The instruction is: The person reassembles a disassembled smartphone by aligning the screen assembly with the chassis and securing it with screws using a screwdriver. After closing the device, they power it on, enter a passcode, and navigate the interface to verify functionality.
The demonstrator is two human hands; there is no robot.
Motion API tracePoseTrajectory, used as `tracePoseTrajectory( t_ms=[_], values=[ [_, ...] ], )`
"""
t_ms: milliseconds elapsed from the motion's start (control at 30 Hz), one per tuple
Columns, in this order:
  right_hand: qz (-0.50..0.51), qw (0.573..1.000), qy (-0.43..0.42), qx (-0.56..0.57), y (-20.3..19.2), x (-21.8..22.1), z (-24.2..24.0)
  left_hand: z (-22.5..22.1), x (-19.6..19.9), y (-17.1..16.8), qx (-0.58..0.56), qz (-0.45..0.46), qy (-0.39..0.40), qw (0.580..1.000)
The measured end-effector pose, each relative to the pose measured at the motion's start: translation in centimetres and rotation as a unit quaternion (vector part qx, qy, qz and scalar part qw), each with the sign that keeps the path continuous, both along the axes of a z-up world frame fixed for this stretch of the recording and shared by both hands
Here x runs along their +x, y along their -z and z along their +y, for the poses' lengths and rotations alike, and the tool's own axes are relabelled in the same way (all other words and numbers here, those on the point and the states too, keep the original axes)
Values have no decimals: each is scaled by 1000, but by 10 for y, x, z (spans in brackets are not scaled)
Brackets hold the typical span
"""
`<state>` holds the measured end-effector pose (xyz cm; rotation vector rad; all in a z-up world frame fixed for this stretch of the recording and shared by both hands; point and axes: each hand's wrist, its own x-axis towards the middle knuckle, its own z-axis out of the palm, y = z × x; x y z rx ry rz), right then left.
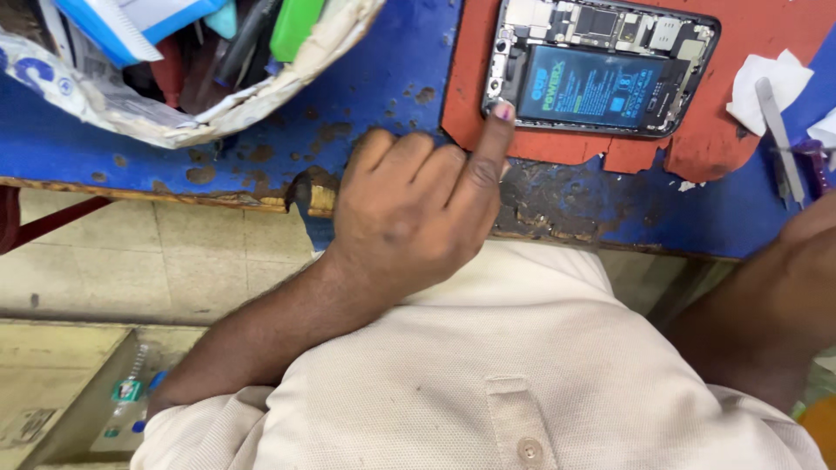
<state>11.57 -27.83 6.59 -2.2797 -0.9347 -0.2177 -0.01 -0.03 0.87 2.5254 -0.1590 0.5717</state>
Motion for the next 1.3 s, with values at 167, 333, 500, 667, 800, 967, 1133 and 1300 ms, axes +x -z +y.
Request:
tracePoseTrajectory(
  t_ms=[167, 333, 500, 667, 800, 967, 1133, 1300],
  values=[
    [-13, 999, 34, 11, 15, 4, -30, -11, 5, -4, 38, 19, -39, 998],
    [-17, 999, 44, 26, 27, 9, -46, -14, 7, -6, 49, 23, -46, 997],
    [-18, 998, 40, 44, 38, 14, -51, -20, 9, -7, 53, 23, -61, 996],
    [-17, 997, 47, 50, 44, 15, -62, -25, 9, -7, 67, 16, -76, 995],
    [-17, 997, 52, 53, 48, 14, -69, -25, 9, -9, 73, 20, -75, 994],
    [-21, 997, 55, 59, 50, 12, -75, -26, 10, -10, 67, 19, -73, 995],
    [-25, 996, 53, 62, 51, 12, -77, -25, 8, -12, 56, 15, -67, 996],
    [-23, 996, 54, 60, 50, 8, -80, -26, 9, -13, 56, 16, -74, 996]
  ],
)
